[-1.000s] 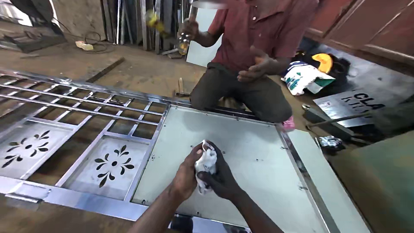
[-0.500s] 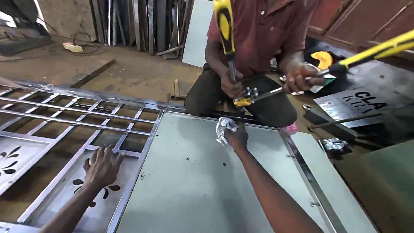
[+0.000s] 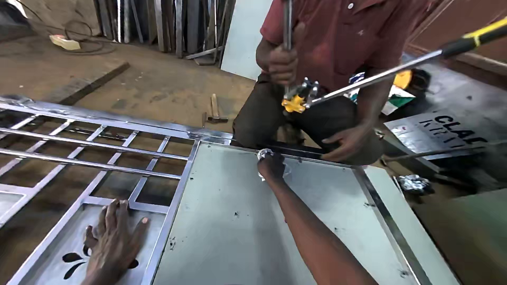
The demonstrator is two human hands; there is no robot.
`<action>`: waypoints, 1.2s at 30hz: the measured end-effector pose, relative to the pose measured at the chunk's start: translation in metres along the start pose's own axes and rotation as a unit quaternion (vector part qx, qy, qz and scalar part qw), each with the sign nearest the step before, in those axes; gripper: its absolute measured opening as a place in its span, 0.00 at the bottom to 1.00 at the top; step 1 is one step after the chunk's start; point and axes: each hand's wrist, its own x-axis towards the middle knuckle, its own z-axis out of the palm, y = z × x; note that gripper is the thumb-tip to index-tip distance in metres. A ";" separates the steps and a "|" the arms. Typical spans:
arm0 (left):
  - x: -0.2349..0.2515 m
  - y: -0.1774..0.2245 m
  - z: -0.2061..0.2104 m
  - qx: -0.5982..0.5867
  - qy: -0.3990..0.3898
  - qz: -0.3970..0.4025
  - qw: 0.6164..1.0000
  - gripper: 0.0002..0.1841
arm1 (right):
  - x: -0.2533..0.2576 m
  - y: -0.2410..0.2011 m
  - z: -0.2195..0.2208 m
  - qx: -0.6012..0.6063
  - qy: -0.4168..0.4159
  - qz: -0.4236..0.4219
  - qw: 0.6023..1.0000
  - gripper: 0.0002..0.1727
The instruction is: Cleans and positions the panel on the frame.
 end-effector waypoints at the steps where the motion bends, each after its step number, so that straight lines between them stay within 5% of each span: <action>1: 0.000 0.000 0.001 0.001 0.002 0.000 1.000 0.54 | 0.000 -0.003 -0.001 -0.003 -0.014 -0.018 1.000 0.23; 4: 0.000 -0.002 0.001 0.006 0.004 -0.002 1.000 0.54 | 0.006 0.000 -0.011 0.055 -0.052 -0.085 0.993 0.20; 10: -0.002 -0.004 0.003 -0.002 0.008 0.001 1.000 0.54 | 0.011 -0.007 -0.013 0.016 -0.042 -0.028 0.999 0.21; 14: -0.004 0.000 0.001 -0.010 0.011 0.000 1.000 0.54 | 0.016 -0.005 -0.020 0.067 -0.104 -0.113 0.986 0.18; 21: -0.005 0.000 -0.003 -0.003 -0.004 -0.011 1.000 0.54 | -0.004 -0.026 -0.011 0.037 -0.072 -0.025 0.996 0.21; 28: -0.006 0.010 -0.011 -0.002 -0.010 -0.010 1.000 0.52 | -0.036 -0.025 -0.041 0.057 -0.152 -0.117 0.980 0.14; 34: -0.004 0.012 -0.013 0.012 -0.019 -0.020 1.000 0.51 | -0.018 -0.091 -0.019 0.128 -0.040 -0.160 0.978 0.19; 36: -0.003 0.012 -0.013 0.013 -0.019 -0.024 0.999 0.51 | -0.008 -0.124 -0.006 0.100 -0.060 -0.163 0.980 0.20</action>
